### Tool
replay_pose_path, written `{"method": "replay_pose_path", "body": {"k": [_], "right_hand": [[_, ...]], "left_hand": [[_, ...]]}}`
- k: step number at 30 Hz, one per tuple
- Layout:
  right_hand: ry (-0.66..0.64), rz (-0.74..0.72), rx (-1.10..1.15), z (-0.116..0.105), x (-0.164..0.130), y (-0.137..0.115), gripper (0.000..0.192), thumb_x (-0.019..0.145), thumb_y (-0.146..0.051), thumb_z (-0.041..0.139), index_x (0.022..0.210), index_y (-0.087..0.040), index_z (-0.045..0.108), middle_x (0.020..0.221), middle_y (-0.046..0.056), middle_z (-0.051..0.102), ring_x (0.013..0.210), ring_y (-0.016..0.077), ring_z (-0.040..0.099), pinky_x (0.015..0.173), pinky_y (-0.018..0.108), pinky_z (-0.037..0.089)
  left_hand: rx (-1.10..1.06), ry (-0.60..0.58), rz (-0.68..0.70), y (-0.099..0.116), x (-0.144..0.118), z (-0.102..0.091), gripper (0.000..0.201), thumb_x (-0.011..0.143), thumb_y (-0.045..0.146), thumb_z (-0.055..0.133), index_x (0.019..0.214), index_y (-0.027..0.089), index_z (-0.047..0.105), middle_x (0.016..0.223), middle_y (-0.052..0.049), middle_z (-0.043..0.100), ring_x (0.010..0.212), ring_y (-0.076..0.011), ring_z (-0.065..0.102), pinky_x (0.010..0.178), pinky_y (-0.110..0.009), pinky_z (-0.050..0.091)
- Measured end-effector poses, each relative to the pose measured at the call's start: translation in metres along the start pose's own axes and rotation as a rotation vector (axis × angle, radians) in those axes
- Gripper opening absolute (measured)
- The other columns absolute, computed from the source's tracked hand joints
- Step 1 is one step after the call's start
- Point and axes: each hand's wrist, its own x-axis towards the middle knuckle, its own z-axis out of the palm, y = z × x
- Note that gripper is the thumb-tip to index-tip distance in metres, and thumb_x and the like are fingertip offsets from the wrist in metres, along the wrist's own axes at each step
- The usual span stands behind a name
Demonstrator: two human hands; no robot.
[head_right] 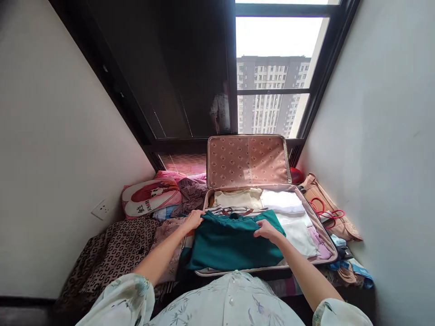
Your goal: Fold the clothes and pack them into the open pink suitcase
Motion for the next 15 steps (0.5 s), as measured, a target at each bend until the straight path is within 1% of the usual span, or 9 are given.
{"method": "replay_pose_path", "body": {"k": [2, 3, 5, 6, 7, 9, 11, 13, 15], "right_hand": [[0.025, 0.025, 0.032, -0.008, -0.004, -0.02, 0.029, 0.062, -0.042, 0.078, 0.063, -0.023, 0.056, 0.054, -0.004, 0.049, 0.055, 0.0132, 0.044, 0.054, 0.029, 0.036], [0.034, 0.028, 0.071, -0.016, -0.005, -0.034, 0.03, 0.063, -0.044, 0.078, 0.066, -0.023, 0.058, 0.058, -0.004, 0.053, 0.057, 0.0132, 0.047, 0.055, 0.029, 0.039], [0.048, 0.002, 0.155, -0.039, -0.007, -0.071, 0.033, 0.062, -0.043, 0.084, 0.07, -0.021, 0.06, 0.064, -0.004, 0.059, 0.061, 0.0122, 0.053, 0.057, 0.027, 0.044], [0.065, -0.031, 0.197, -0.054, -0.009, -0.095, 0.035, 0.059, -0.038, 0.088, 0.07, -0.02, 0.06, 0.064, -0.005, 0.059, 0.06, 0.0106, 0.054, 0.057, 0.025, 0.045], [0.068, -0.078, 0.21, -0.071, -0.013, -0.122, 0.037, 0.056, -0.034, 0.091, 0.07, -0.019, 0.061, 0.063, -0.006, 0.059, 0.059, 0.0089, 0.054, 0.056, 0.023, 0.046], [0.119, -0.217, 0.237, -0.108, -0.024, -0.183, 0.041, 0.051, -0.027, 0.095, 0.076, -0.019, 0.063, 0.062, -0.009, 0.06, 0.055, 0.0067, 0.055, 0.052, 0.02, 0.047], [0.133, -0.309, 0.184, -0.144, -0.04, -0.247, 0.035, 0.059, -0.023, 0.094, 0.081, -0.019, 0.067, 0.066, -0.008, 0.064, 0.056, 0.0062, 0.061, 0.053, 0.019, 0.051], [0.161, -0.419, 0.111, -0.175, -0.058, -0.304, 0.031, 0.063, -0.018, 0.092, 0.086, -0.02, 0.071, 0.069, -0.007, 0.068, 0.057, 0.007, 0.066, 0.052, 0.017, 0.052], [0.193, -0.453, 0.045, -0.197, -0.071, -0.346, 0.026, 0.069, -0.013, 0.088, 0.089, -0.022, 0.074, 0.073, -0.006, 0.072, 0.06, 0.0099, 0.071, 0.053, 0.018, 0.055]], "left_hand": [[-0.022, 0.018, 0.032, -0.003, -0.006, -0.021, 0.014, 0.087, 0.017, 0.062, 0.095, 0.021, 0.073, 0.103, -0.011, 0.075, 0.105, -0.0279, 0.071, 0.086, -0.03, 0.05], [-0.036, 0.035, 0.049, -0.003, -0.009, -0.037, 0.012, 0.087, 0.018, 0.061, 0.09, 0.021, 0.073, 0.096, -0.009, 0.076, 0.1, -0.0259, 0.072, 0.084, -0.029, 0.05], [-0.109, 0.111, 0.124, 0.0, -0.016, -0.078, 0.015, 0.089, 0.019, 0.057, 0.083, 0.021, 0.071, 0.084, -0.004, 0.074, 0.087, -0.0217, 0.07, 0.078, -0.027, 0.049], [-0.179, 0.186, 0.183, 0.003, -0.021, -0.105, 0.016, 0.089, 0.019, 0.056, 0.081, 0.021, 0.07, 0.079, -0.002, 0.072, 0.082, -0.0201, 0.067, 0.075, -0.026, 0.048], [-0.275, 0.274, 0.287, 0.008, -0.028, -0.134, 0.016, 0.089, 0.02, 0.056, 0.082, 0.02, 0.07, 0.078, -0.001, 0.071, 0.078, -0.0187, 0.065, 0.072, -0.025, 0.047], [-0.432, 0.45, 0.464, 0.021, -0.045, -0.201, 0.014, 0.089, 0.025, 0.058, 0.085, 0.019, 0.07, 0.076, 0.001, 0.069, 0.075, -0.016, 0.06, 0.068, -0.023, 0.045], [-0.492, 0.561, 0.588, 0.037, -0.066, -0.269, 0.022, 0.092, 0.036, 0.06, 0.087, 0.016, 0.069, 0.067, 0.004, 0.059, 0.065, -0.0106, 0.051, 0.061, -0.019, 0.04], [-0.465, 0.676, 0.617, 0.055, -0.089, -0.332, 0.031, 0.094, 0.041, 0.06, 0.09, 0.01, 0.067, 0.064, 0.007, 0.051, 0.061, -0.004, 0.046, 0.064, -0.014, 0.038], [-0.36, 0.81, 0.594, 0.073, -0.111, -0.382, 0.042, 0.098, 0.043, 0.054, 0.096, 0.003, 0.066, 0.064, 0.009, 0.046, 0.063, 0.0016, 0.045, 0.075, -0.016, 0.039]]}}
